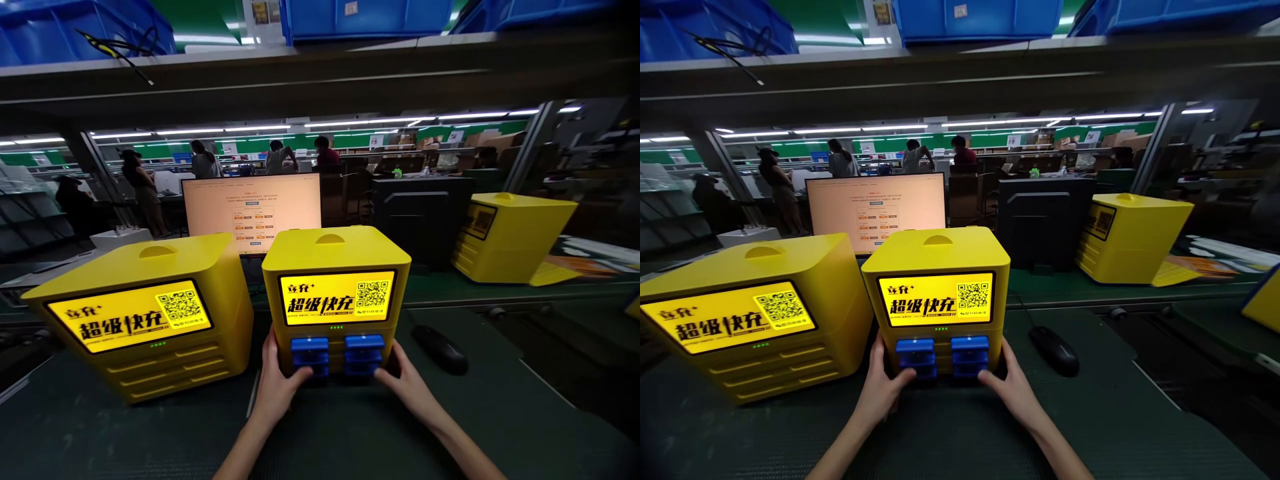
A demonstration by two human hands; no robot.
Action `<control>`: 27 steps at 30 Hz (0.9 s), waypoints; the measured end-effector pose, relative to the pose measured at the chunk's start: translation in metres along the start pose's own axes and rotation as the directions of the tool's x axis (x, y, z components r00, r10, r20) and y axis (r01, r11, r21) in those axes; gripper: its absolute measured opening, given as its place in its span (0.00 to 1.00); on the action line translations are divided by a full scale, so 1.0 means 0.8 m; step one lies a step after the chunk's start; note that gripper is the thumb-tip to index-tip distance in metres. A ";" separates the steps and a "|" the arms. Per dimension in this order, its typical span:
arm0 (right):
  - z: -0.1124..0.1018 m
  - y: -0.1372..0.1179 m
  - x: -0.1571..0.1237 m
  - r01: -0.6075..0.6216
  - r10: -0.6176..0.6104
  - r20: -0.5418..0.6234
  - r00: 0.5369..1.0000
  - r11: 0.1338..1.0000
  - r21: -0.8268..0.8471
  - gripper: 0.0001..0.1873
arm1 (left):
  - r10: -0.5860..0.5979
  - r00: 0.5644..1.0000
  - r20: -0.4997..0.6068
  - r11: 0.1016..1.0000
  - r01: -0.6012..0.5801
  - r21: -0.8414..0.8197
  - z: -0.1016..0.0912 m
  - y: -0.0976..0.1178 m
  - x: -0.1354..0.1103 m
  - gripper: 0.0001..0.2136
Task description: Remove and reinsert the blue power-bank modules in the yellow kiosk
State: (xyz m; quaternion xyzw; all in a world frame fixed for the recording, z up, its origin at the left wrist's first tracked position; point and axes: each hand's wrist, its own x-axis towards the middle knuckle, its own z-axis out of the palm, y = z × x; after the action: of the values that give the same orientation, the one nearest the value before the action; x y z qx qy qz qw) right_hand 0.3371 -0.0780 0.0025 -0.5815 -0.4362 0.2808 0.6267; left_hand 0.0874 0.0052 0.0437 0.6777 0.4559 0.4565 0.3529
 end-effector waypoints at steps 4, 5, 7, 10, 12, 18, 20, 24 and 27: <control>-0.008 0.012 0.001 0.097 -0.097 0.013 0.995 0.956 -0.277 0.43 | -0.003 0.998 0.056 0.984 -0.007 0.180 -0.006 -0.025 -0.002 0.47; -0.008 0.014 0.001 0.099 -0.100 0.013 0.995 0.949 -0.299 0.42 | -0.004 0.999 0.048 0.977 -0.006 0.212 -0.006 -0.029 -0.002 0.46; -0.005 0.015 0.001 0.104 -0.103 0.019 0.995 0.946 -0.306 0.41 | 0.003 0.999 0.036 0.963 -0.012 0.268 -0.005 -0.032 -0.002 0.44; 0.005 0.007 0.002 0.107 -0.111 -0.007 0.994 0.968 -0.229 0.42 | 0.006 1.000 0.025 0.976 -0.012 0.220 -0.004 -0.030 -0.001 0.43; 0.011 -0.001 0.003 0.093 -0.102 -0.057 0.993 0.984 -0.151 0.42 | -0.029 1.000 0.000 0.993 0.028 0.118 -0.003 -0.025 0.000 0.42; 0.030 -0.019 0.011 0.099 -0.101 -0.138 0.985 0.995 -0.020 0.41 | -0.033 0.994 -0.101 0.992 0.020 -0.126 0.015 -0.002 0.007 0.40; 0.032 -0.022 0.013 0.100 -0.098 -0.139 0.985 0.995 0.009 0.41 | -0.068 0.990 -0.121 0.973 0.039 -0.229 0.021 0.012 0.010 0.41; -0.001 -0.015 0.017 0.232 -0.266 -0.099 0.959 0.936 -0.265 0.33 | -0.133 0.991 -0.019 0.938 0.120 -0.325 -0.017 0.039 -0.004 0.42; -0.069 0.015 0.027 0.319 -0.465 -0.012 0.885 0.627 -0.710 0.31 | -0.117 0.987 -0.112 0.986 0.102 -0.129 -0.098 0.051 -0.048 0.30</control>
State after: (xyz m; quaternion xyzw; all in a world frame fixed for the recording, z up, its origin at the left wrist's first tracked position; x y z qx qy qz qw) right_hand 0.3970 -0.0844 -0.0013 -0.6868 -0.5616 -0.1042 0.4495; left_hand 0.0193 -0.0400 0.0946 0.6002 0.4837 0.5031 0.3908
